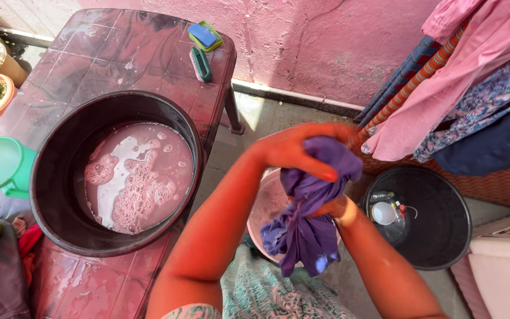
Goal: The person washes several items of clothing by hand in a basin of soapy water, scrubbing them and then rinsing them in a separate bucket of water before scrubbing the basin itself with a brush.
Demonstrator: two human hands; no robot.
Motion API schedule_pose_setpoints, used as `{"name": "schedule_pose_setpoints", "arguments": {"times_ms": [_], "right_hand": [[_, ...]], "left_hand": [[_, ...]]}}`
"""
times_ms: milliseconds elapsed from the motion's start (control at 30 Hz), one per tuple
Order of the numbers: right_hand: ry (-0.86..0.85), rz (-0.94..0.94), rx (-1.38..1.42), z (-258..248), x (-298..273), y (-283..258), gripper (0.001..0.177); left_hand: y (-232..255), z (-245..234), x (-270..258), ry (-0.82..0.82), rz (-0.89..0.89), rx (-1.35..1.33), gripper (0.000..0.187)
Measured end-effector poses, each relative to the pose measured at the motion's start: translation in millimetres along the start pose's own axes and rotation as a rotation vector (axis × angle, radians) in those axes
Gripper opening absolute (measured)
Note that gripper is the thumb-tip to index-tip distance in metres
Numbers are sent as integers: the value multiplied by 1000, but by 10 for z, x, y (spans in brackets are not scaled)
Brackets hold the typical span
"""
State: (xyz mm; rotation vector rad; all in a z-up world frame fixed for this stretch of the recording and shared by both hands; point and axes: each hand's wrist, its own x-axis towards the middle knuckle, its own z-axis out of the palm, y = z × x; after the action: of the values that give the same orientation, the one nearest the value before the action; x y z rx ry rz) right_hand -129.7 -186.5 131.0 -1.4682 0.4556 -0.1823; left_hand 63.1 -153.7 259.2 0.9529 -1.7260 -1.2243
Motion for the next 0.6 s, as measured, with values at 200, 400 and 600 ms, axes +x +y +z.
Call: {"name": "schedule_pose_setpoints", "arguments": {"times_ms": [200,400,600], "right_hand": [[181,41,-64,137,65,197,83],[449,32,-119,304,231,439,74],[556,21,-114,451,355,569,66]], "left_hand": [[-149,506,164,396,-88,589,33],[-452,902,136,539,-364,860,32],[-738,1047,159,585,-499,979,21]]}}
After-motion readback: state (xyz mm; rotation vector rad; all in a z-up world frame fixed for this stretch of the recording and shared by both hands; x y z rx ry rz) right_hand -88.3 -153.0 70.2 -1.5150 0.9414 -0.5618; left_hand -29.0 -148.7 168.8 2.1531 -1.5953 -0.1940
